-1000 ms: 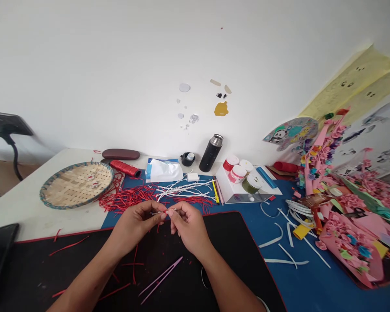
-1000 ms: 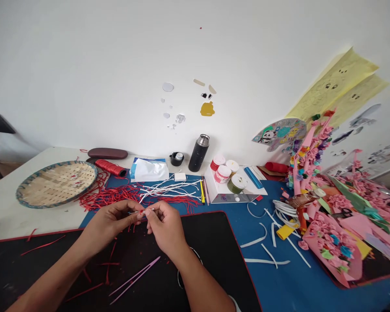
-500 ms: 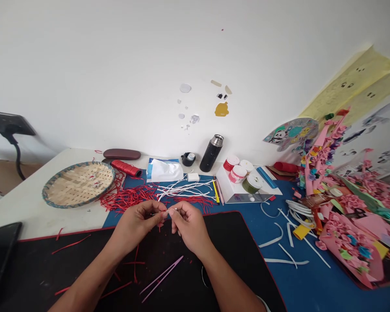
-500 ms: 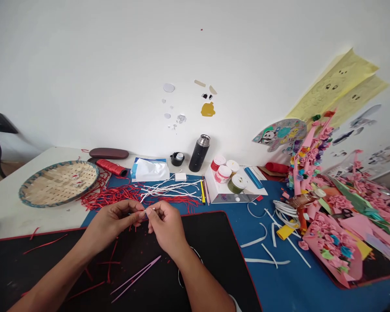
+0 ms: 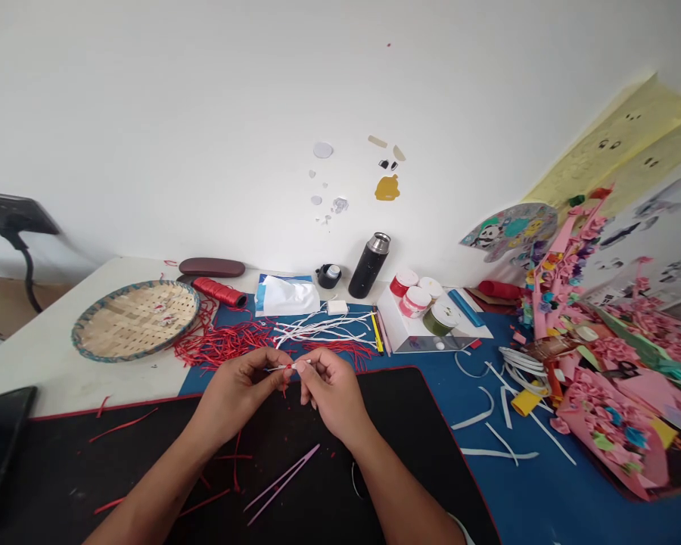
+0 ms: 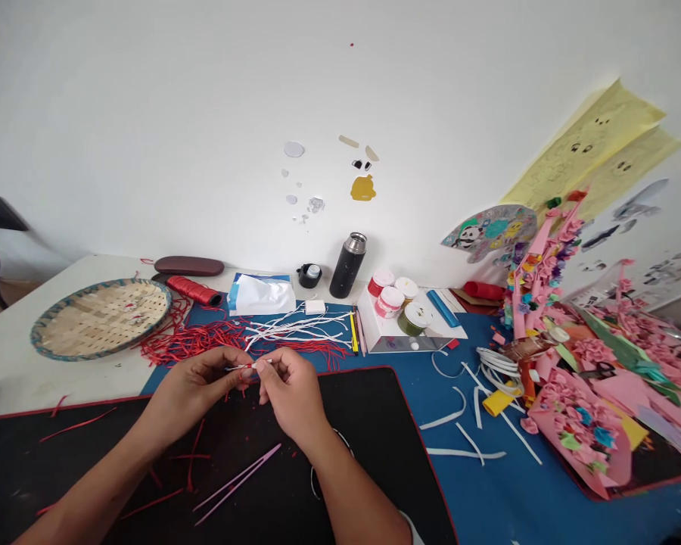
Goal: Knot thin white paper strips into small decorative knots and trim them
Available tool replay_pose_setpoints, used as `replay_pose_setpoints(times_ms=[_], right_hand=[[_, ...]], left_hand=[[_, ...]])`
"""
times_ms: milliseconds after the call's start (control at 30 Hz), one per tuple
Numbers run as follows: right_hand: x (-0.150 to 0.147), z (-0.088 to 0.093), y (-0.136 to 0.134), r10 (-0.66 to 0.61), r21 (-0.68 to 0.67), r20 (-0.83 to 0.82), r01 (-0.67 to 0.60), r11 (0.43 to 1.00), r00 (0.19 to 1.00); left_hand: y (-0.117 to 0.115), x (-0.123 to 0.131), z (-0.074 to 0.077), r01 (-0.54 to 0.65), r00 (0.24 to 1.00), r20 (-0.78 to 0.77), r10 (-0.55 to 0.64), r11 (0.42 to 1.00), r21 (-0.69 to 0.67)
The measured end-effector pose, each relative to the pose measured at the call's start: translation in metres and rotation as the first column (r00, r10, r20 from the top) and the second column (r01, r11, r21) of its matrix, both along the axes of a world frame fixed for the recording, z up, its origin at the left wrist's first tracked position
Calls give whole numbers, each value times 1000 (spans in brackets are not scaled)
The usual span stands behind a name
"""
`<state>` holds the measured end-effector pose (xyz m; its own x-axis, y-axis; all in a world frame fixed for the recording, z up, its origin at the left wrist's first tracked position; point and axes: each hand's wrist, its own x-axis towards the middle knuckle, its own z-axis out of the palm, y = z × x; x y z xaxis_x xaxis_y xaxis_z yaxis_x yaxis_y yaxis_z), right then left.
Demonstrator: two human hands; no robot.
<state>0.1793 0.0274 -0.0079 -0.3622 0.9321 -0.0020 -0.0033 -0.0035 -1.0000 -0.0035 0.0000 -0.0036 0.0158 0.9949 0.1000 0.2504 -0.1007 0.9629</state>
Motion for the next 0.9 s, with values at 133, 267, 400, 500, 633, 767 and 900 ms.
replay_pose_setpoints(times_ms=[133,267,400,500,633,767,900], right_hand=[[0,0,0,-9,9,15,9,1000,1000],[0,0,1,-16,13,26,16,1000,1000],[0,-2,1,-16,6,8,16,1000,1000],[0,-2,1,-10,-6,-10,10,1000,1000],[-1,-2,0,6,-19,1,-6,1000,1000],[-2,-4,0,0,-18,11,0,1000,1000],[-1,-5,1,7,-3,-1,-7,1000,1000]], left_hand=[[0,1,-4,-17,1000,-7,17,1000,2],[1,1,-5,-17,1000,22,17,1000,-1],[1,1,-3,17,997,69,-17,1000,-3],[0,1,0,37,994,103,-35,999,-14],[1,2,1,27,990,140,-20,998,-51],[1,2,1,18,992,124,-12,999,-44],[1,3,0,11,994,106,-6,999,-40]])
